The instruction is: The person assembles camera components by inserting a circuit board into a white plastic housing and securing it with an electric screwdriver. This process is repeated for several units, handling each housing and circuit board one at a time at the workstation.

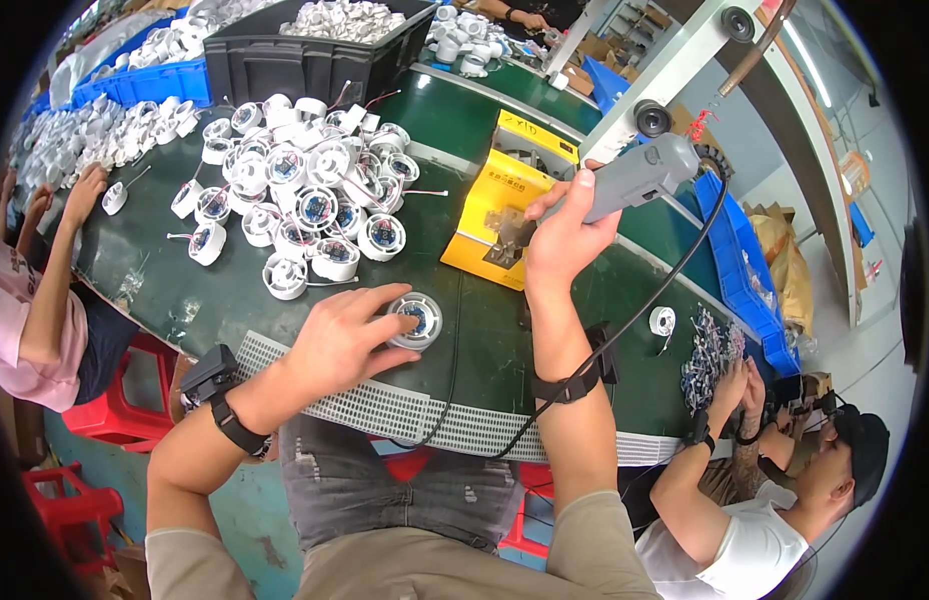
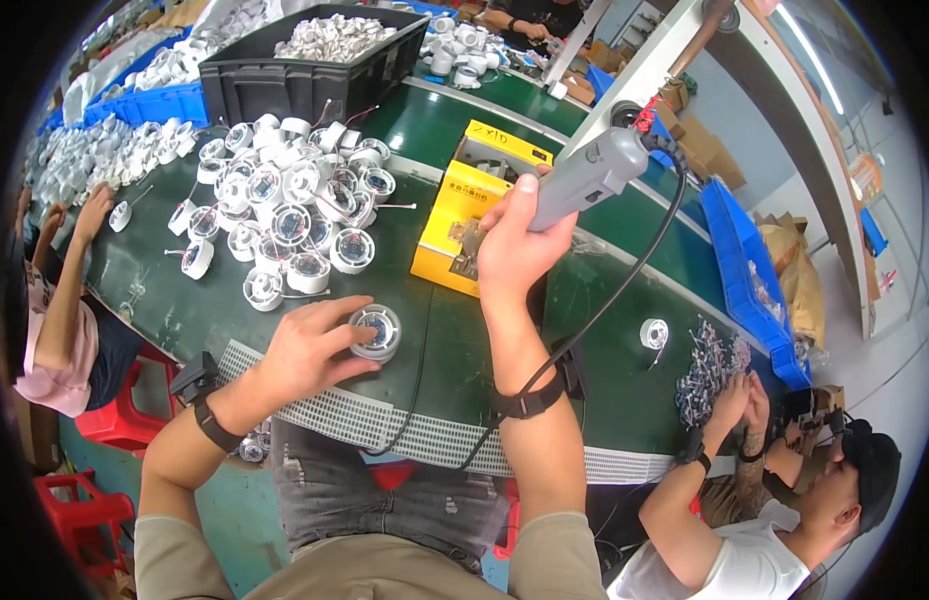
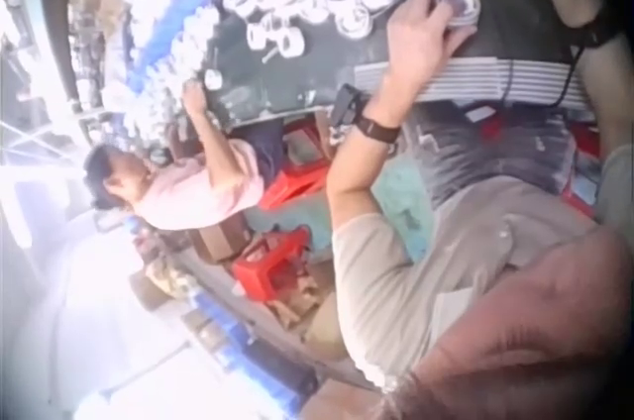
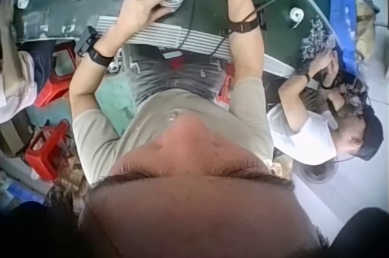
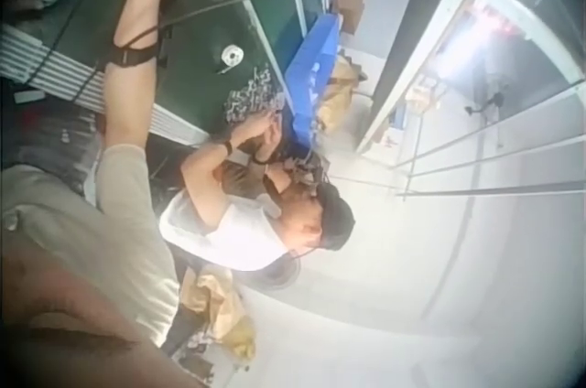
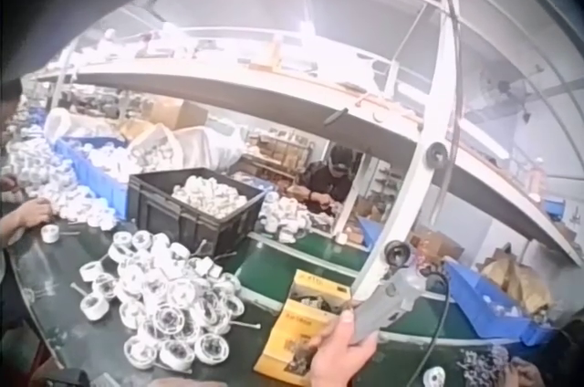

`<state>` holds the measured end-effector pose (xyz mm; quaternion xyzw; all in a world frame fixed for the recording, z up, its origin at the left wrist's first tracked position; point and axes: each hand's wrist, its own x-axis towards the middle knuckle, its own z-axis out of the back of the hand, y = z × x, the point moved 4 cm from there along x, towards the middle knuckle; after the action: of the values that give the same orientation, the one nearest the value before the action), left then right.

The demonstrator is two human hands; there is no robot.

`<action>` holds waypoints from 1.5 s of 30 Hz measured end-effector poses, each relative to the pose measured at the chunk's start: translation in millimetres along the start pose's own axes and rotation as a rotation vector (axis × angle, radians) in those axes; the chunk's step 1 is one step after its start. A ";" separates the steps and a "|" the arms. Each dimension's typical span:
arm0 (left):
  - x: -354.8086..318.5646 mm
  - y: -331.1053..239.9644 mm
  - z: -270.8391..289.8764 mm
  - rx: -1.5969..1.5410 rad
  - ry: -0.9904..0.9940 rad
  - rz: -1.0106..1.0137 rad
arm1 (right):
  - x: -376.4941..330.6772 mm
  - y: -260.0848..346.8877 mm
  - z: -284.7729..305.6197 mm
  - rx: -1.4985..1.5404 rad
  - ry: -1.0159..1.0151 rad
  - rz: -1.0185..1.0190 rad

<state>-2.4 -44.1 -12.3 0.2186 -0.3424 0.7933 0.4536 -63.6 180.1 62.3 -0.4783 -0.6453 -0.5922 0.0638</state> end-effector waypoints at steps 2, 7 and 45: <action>-0.1 0.1 -0.6 0.000 0.007 0.004 | -0.3 -0.6 0.1 0.005 0.000 -0.008; -1.1 1.5 -0.7 -0.002 -0.012 -0.009 | -4.5 1.7 -2.8 -0.019 0.018 -0.012; -4.9 6.7 -2.6 -0.097 0.006 0.067 | -91.8 44.6 -36.7 0.250 0.352 -0.292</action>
<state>-5.8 -47.3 -19.5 0.1824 -0.3863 0.7911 0.4378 -1.4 93.0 44.8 -0.2580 -0.7548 -0.5848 0.1475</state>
